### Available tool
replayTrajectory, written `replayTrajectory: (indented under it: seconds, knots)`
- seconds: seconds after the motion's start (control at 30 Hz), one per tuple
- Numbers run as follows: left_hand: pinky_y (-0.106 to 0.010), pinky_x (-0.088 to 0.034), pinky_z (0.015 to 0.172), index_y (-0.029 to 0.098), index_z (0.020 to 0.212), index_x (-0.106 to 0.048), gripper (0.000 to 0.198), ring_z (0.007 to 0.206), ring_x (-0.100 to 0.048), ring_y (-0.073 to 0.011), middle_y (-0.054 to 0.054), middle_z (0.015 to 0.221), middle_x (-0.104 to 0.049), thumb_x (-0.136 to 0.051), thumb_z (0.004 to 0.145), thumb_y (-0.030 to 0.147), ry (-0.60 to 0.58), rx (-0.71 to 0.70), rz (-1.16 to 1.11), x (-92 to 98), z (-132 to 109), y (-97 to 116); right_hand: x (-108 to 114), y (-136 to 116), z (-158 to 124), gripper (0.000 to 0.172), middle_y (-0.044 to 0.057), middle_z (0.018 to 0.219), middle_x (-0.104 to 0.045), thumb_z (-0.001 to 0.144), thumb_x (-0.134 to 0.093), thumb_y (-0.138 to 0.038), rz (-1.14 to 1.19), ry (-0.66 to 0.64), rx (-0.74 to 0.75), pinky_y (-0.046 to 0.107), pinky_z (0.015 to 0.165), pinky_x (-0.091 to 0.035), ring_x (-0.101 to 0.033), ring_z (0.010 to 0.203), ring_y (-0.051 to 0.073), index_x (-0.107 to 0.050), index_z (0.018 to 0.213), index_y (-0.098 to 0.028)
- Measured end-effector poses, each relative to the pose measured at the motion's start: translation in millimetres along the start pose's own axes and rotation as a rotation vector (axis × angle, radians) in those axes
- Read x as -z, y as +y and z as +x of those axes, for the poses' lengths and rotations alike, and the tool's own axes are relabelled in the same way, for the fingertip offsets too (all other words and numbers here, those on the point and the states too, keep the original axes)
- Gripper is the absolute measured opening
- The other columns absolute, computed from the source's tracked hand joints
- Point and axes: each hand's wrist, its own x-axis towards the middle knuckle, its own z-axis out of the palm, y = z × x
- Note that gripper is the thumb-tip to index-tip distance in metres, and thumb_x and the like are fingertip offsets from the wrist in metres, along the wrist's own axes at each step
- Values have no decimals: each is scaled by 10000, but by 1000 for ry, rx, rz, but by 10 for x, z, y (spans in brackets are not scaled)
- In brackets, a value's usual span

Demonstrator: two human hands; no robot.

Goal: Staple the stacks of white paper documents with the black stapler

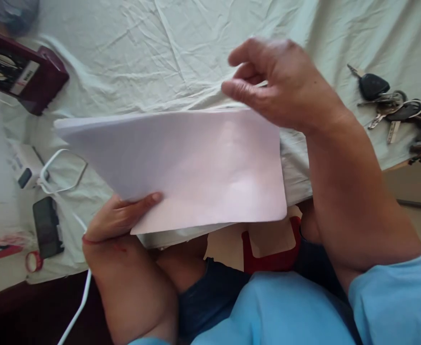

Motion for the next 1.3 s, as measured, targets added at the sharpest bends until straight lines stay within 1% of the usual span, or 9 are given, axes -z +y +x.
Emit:
replayTrajectory:
  seconds: [0.13,0.33,0.43,0.5,0.6,0.7,0.97,1.17,1.3]
  knots:
    - [-352,-659,570,221,775,-863,505,680,-753,-296,-136,812,-826,-1030,613,669,-283,92,44,37,11,40,-1,-28,-14,509,11,1208,-820,900,-865,-533,-94,-365,40,263,877,-548,-750,1067,174,-797,1359,-323]
    - [-347,-652,597,215,798,-888,501,708,-762,-304,-148,827,-826,-1018,619,664,-403,113,101,10,47,116,-102,-81,-50,320,7,874,-761,973,-724,-551,-184,-686,20,286,674,-445,-670,783,167,-847,1114,-291]
    - [-344,-637,579,188,793,-876,533,722,-759,-302,-158,830,-824,-1018,624,673,-414,177,62,-25,63,121,-185,-68,-43,272,9,831,-745,1016,-656,-469,-147,-721,-33,287,673,-459,-649,738,155,-815,962,-256]
    - [-309,-591,520,168,782,-852,513,653,-719,-255,-138,772,-798,-1017,644,633,-327,211,-29,-52,93,95,-217,-52,-15,230,20,833,-749,1004,-671,-429,-144,-644,-109,294,680,-480,-660,751,172,-799,956,-244]
    - [-188,-423,438,165,862,-829,343,492,-552,-111,-36,629,-707,-989,702,424,10,127,-170,-106,177,25,-229,-42,35,177,40,837,-747,977,-689,-379,-186,-478,-215,320,673,-491,-665,759,198,-792,990,-235]
    - [-145,-315,409,175,944,-809,317,444,-512,-77,24,551,-646,-937,663,248,260,73,-278,-174,271,-25,-234,-62,58,155,48,819,-728,961,-686,-355,-233,-398,-269,339,658,-481,-643,724,194,-765,925,-226]
    - [-174,-285,385,176,832,-753,185,383,-477,-66,69,502,-571,-847,686,241,408,115,-309,-314,389,19,-249,-115,54,268,64,757,-688,973,-706,-405,-300,-398,-283,344,601,-424,-590,652,174,-664,796,-208]
    - [-198,-235,399,193,813,-655,167,382,-428,-65,95,515,-539,-787,711,177,490,83,-270,-372,442,5,-187,-56,12,275,45,820,-754,1037,-678,-465,-220,-582,-274,323,624,-465,-661,697,187,-771,918,-235]
    - [-225,-248,437,226,912,-597,224,393,-403,-78,138,518,-462,-746,761,155,577,61,-240,-432,454,-1,-209,-101,-12,265,50,857,-775,1050,-640,-456,-134,-554,-287,318,647,-501,-692,752,203,-783,966,-251]
